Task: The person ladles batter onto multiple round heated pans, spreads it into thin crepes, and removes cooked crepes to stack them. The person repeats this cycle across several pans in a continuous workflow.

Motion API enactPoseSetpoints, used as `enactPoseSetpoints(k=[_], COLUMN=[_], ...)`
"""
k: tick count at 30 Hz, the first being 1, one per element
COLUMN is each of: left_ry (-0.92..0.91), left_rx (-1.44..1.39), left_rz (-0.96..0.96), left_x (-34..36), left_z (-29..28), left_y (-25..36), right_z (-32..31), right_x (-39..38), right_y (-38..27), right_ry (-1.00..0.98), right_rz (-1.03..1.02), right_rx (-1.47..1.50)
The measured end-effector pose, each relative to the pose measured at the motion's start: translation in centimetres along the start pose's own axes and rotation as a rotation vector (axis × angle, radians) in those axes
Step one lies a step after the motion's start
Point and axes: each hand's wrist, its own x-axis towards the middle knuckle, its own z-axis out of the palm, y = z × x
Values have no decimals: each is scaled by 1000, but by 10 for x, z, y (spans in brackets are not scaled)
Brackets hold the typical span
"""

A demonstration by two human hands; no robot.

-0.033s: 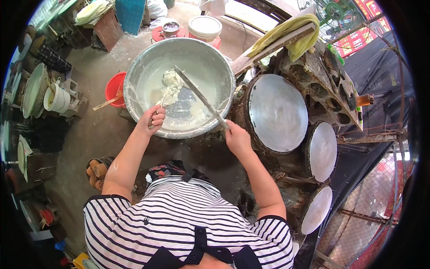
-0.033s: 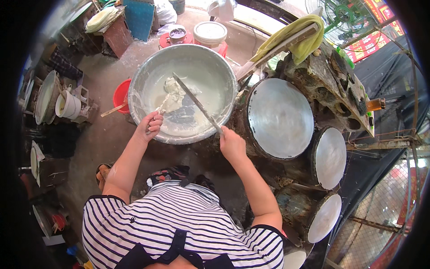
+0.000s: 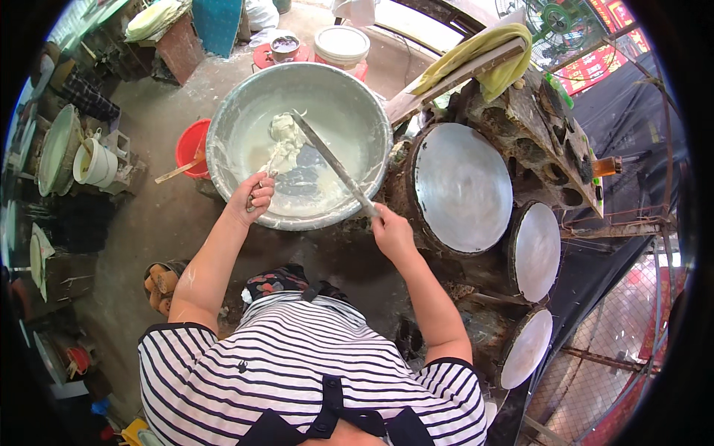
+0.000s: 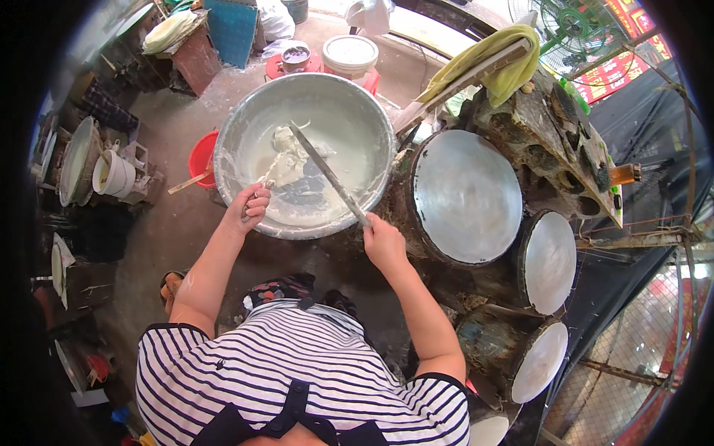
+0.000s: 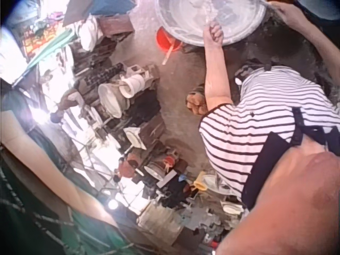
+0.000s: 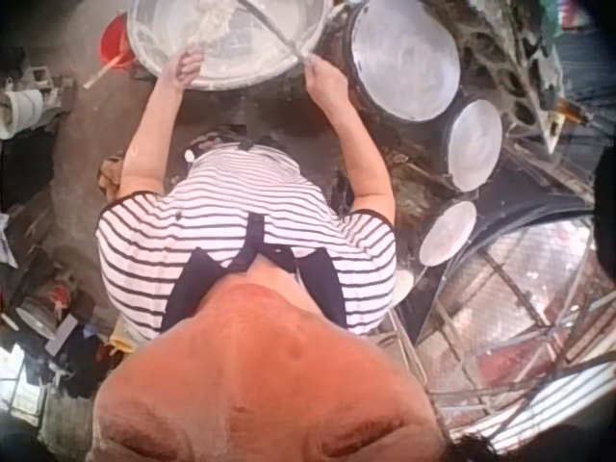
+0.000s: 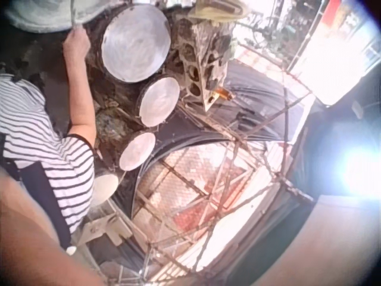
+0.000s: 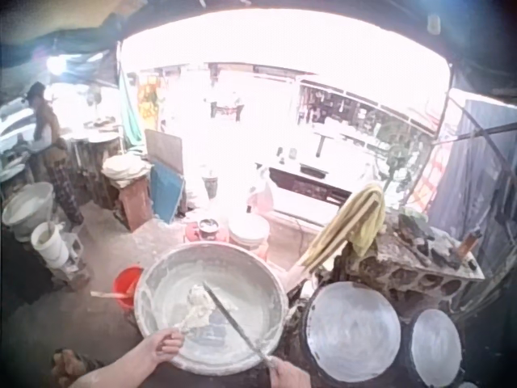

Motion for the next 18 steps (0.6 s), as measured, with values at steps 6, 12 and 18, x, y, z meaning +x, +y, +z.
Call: enactPoseSetpoints(k=[6,12,18], left_ry=[3,146,184], left_rx=[19,88,235], left_rz=[22,38,23], left_x=[-8,-12,14], left_z=[6,10,-34], left_y=[26,31,45], right_z=[26,106,95], right_x=[-10,27,62], right_y=[-9,14,5], right_ry=[-569,-691,-527], right_rz=[771,845,885], right_rx=[972,1222,1336])
